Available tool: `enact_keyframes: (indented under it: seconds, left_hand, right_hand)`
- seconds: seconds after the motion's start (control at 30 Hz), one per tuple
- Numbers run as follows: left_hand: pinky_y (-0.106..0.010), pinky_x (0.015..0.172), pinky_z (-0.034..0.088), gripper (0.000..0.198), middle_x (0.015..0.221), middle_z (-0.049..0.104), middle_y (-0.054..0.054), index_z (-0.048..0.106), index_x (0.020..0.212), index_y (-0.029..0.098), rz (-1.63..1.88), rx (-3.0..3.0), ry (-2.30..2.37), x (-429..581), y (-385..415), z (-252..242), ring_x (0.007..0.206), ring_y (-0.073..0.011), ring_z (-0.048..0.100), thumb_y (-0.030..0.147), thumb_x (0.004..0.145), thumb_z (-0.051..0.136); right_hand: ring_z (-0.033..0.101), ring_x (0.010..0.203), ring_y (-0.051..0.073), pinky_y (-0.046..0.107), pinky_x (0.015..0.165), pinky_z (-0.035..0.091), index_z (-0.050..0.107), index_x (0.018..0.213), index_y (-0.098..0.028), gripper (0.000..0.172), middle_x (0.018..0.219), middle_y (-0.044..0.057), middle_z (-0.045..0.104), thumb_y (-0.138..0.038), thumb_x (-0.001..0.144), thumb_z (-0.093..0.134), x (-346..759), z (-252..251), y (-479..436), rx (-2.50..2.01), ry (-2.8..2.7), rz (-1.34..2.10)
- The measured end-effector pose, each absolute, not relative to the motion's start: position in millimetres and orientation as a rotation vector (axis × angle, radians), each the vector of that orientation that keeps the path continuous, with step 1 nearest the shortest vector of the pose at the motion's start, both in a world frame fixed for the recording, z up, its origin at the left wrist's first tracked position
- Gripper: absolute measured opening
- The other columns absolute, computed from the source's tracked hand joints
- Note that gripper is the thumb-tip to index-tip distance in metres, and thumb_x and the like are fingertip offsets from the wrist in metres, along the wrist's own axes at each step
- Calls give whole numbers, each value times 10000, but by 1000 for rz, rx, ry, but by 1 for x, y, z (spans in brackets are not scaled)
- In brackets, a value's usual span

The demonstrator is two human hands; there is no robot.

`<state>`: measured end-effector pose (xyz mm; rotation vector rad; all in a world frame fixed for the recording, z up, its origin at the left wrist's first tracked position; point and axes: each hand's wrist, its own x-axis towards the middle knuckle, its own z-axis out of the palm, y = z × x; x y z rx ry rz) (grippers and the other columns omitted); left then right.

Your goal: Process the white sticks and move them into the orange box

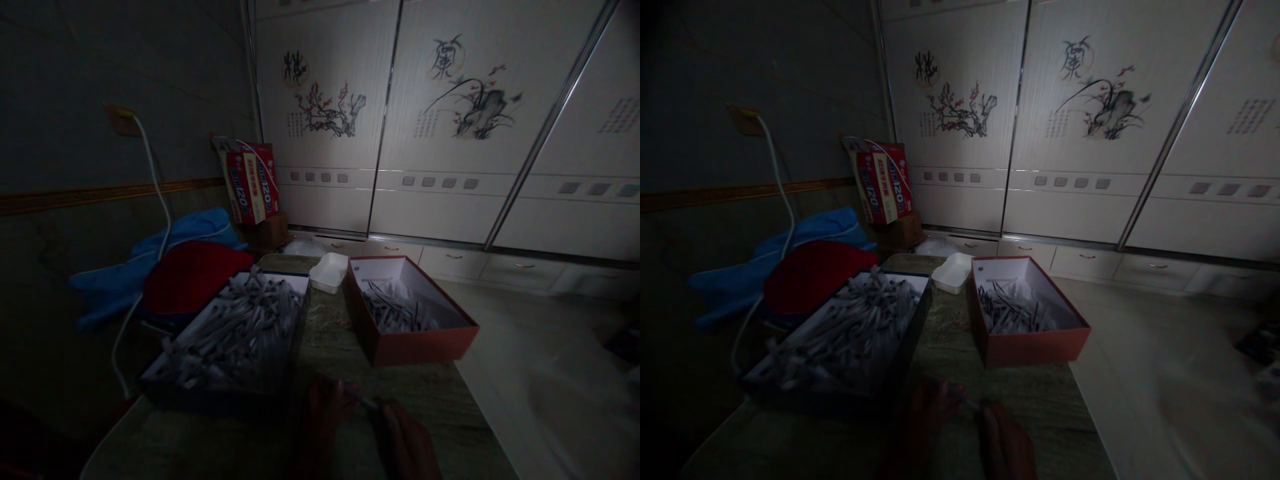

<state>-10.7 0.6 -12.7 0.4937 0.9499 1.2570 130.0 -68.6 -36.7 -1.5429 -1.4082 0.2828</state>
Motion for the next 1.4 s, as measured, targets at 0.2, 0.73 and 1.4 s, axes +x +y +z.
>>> enact_keyframes:
  seconds: [0.2,0.73,1.4]
  left_hand:
    - [-393,633,570,416,691,739,-84,589,715,163,1260,517,944,-10,0,-12,697,-293,711,408,475,824]
    - [-411,692,566,360,738,737,-86,614,732,163,1255,584,920,-14,0,-19,744,-291,707,425,555,786]
    - [-368,644,586,415,717,735,-52,601,723,169,1310,406,887,-15,2,-18,748,-278,712,366,460,854]
  right_hand:
    - [668,634,204,250,579,516,692,831,-276,402,699,44,717,-578,827,427,125,-22,-65,-1558,-1341,476]
    - [678,727,216,260,660,520,691,841,-291,426,802,54,731,-608,821,407,124,-18,-66,-1532,-1345,400]
    - [564,601,148,210,551,435,585,719,-225,300,663,-11,609,-525,733,597,138,-17,-62,-1308,-926,810]
